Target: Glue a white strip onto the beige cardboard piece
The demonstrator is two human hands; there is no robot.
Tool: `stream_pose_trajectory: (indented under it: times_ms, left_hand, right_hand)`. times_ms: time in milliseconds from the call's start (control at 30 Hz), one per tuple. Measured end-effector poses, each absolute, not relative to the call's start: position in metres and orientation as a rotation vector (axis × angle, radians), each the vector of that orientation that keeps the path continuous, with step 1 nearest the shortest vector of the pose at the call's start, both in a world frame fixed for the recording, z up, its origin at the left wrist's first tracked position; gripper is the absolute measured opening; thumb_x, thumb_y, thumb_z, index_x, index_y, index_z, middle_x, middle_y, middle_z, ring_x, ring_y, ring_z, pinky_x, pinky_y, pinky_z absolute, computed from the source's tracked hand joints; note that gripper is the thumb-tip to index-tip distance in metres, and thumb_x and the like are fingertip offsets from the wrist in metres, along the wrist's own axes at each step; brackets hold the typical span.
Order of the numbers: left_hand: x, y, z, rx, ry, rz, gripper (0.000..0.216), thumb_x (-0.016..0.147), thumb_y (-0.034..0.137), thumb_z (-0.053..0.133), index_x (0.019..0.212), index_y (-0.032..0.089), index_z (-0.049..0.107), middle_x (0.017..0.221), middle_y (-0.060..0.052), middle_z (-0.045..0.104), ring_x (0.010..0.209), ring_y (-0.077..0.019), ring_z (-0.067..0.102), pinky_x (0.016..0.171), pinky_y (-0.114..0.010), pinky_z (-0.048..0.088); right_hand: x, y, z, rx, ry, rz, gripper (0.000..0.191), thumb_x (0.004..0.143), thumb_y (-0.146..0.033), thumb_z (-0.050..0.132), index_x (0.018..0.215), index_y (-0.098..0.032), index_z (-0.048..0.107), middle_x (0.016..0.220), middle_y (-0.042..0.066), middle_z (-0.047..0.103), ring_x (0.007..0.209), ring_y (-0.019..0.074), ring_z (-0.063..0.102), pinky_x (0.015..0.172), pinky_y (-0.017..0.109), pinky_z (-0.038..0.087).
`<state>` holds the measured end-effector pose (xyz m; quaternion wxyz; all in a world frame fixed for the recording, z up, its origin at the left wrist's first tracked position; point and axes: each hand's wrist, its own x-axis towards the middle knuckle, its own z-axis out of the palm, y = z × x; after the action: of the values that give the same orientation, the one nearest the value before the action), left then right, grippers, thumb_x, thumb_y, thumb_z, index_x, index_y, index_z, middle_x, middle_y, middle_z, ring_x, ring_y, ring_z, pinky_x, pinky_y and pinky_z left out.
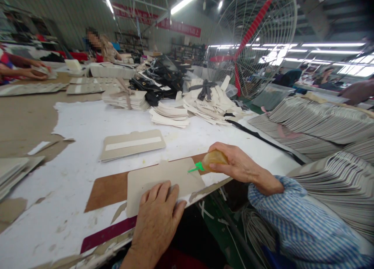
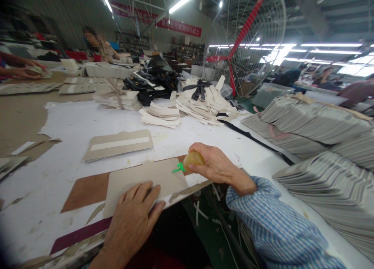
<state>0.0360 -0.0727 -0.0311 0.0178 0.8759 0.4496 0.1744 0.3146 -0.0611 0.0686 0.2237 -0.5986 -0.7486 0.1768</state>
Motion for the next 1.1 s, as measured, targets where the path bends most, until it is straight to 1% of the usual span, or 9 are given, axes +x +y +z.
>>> stream_pose_trajectory:
  times_ms: [233,400,500,633,833,967,1100]
  left_hand:
    - [0.037,-0.073,-0.030,2.722,1.394,0.558,0.031,0.099,0.033,0.061,0.128,0.026,0.067,0.133,-0.008,0.067,0.123,-0.0315,0.056,0.102,-0.052,0.043]
    - [0.037,-0.071,-0.033,2.733,1.377,0.562,0.031,0.099,0.034,0.061,0.127,0.025,0.067,0.132,-0.008,0.067,0.122,-0.0321,0.057,0.100,-0.053,0.044]
    - [0.036,-0.071,-0.034,2.743,1.374,0.579,0.031,0.098,0.034,0.061,0.127,0.025,0.067,0.132,-0.008,0.067,0.122,-0.0325,0.057,0.099,-0.054,0.044]
    - [0.036,-0.071,-0.034,2.746,1.363,0.593,0.031,0.098,0.034,0.062,0.127,0.025,0.067,0.132,-0.009,0.067,0.123,-0.0324,0.057,0.099,-0.053,0.045]
    - [0.035,-0.071,-0.034,2.747,1.360,0.601,0.030,0.097,0.033,0.063,0.126,0.024,0.067,0.131,-0.009,0.068,0.121,-0.0329,0.057,0.098,-0.054,0.046]
    - [0.035,-0.071,-0.034,2.756,1.349,0.621,0.031,0.096,0.032,0.064,0.126,0.024,0.067,0.131,-0.009,0.067,0.120,-0.0333,0.057,0.097,-0.055,0.047]
    - [0.035,-0.072,-0.035,2.746,1.351,0.642,0.030,0.096,0.032,0.065,0.125,0.023,0.067,0.130,-0.009,0.068,0.119,-0.0331,0.058,0.097,-0.055,0.047]
  right_hand:
    - [0.315,-0.065,0.074,-1.645,-2.047,0.584,0.022,0.092,-0.044,0.068,0.098,-0.023,0.063,0.080,0.000,0.065,0.071,0.0189,0.058,0.063,0.030,0.039]
    - [0.311,-0.063,0.068,-1.602,-2.023,0.628,0.026,0.091,-0.046,0.069,0.100,-0.022,0.062,0.082,0.000,0.066,0.071,0.0191,0.058,0.063,0.030,0.039]
    - [0.307,-0.061,0.067,-1.599,-2.042,0.578,0.026,0.092,-0.044,0.068,0.102,-0.021,0.062,0.086,0.002,0.067,0.074,0.0197,0.059,0.065,0.030,0.040]
    - [0.307,-0.059,0.069,-1.630,-2.116,0.428,0.023,0.093,-0.041,0.067,0.104,-0.021,0.061,0.093,0.003,0.067,0.079,0.0205,0.059,0.069,0.031,0.040]
    - [0.311,-0.060,0.075,-1.680,-2.157,0.395,0.021,0.093,-0.038,0.065,0.104,-0.021,0.061,0.092,0.003,0.066,0.078,0.0206,0.059,0.069,0.031,0.039]
    - [0.312,-0.061,0.079,-1.714,-2.139,0.432,0.025,0.092,-0.042,0.066,0.103,-0.021,0.061,0.088,0.002,0.066,0.076,0.0205,0.058,0.067,0.032,0.038]
    - [0.312,-0.067,0.076,-1.680,-2.051,0.612,0.024,0.091,-0.044,0.068,0.100,-0.023,0.062,0.083,0.000,0.065,0.073,0.0189,0.057,0.065,0.031,0.039]
